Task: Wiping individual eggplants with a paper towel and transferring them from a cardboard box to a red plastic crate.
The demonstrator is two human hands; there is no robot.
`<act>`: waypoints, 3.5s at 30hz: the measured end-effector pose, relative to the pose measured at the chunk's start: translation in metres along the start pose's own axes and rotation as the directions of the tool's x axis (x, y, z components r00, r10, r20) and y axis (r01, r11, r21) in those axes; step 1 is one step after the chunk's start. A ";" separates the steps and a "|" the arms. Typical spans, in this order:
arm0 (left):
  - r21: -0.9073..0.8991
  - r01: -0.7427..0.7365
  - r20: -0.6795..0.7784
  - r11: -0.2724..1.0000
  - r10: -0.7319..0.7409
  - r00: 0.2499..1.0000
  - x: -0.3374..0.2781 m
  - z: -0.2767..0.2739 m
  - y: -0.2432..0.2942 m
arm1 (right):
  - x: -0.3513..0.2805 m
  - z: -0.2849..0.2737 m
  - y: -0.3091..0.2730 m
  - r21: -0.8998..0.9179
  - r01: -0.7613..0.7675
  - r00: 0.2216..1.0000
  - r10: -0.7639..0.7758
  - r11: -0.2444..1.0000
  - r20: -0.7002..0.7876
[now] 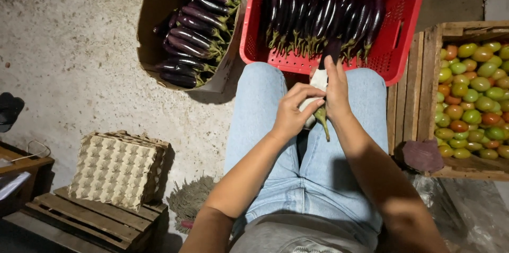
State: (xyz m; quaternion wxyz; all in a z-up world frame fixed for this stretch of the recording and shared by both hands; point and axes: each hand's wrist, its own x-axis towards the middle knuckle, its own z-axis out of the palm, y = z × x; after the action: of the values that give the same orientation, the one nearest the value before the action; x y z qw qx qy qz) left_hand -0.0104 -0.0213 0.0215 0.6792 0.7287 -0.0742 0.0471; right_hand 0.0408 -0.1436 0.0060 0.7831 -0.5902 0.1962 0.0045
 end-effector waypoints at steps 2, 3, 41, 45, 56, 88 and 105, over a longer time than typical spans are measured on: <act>-0.033 -0.013 0.043 0.999 0.014 0.999 0.000 0.001 0.001 | 0.000 -0.001 -0.001 -0.001 0.009 1.000 -0.009 1.000 0.016; -0.033 -0.013 0.042 0.999 0.014 0.999 -0.001 0.000 0.004 | 0.001 -0.001 -0.001 -0.001 0.008 1.000 -0.008 1.000 0.016; -0.329 0.402 -0.187 0.855 -0.476 0.859 0.052 0.001 -0.036 | 0.029 -0.015 0.019 0.202 -0.167 0.983 0.147 0.965 0.111; -0.587 0.419 -0.184 0.693 -0.618 0.764 0.071 0.007 -0.075 | 0.047 -0.030 0.035 0.285 -0.231 0.973 0.219 0.930 0.073; -0.650 0.345 -0.399 0.677 -0.691 0.603 0.164 -0.029 -0.126 | 0.086 -0.032 0.039 0.308 -0.369 0.929 0.336 0.877 0.157; -0.756 0.069 -0.581 0.651 -0.717 0.386 0.275 -0.102 -0.191 | 0.337 0.126 0.183 -0.707 0.094 0.982 0.051 0.701 0.181; -0.759 0.169 -0.521 0.629 -0.742 0.423 0.281 -0.104 -0.186 | 0.414 0.118 0.279 -0.733 0.188 0.924 0.135 0.653 0.357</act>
State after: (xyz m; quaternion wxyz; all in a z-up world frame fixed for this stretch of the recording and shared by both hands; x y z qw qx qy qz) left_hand 0.3020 0.0828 -0.1063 0.8091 0.3545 0.4459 0.1445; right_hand 0.3919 -0.0424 -0.3535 0.4881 -0.8521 0.0115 0.1884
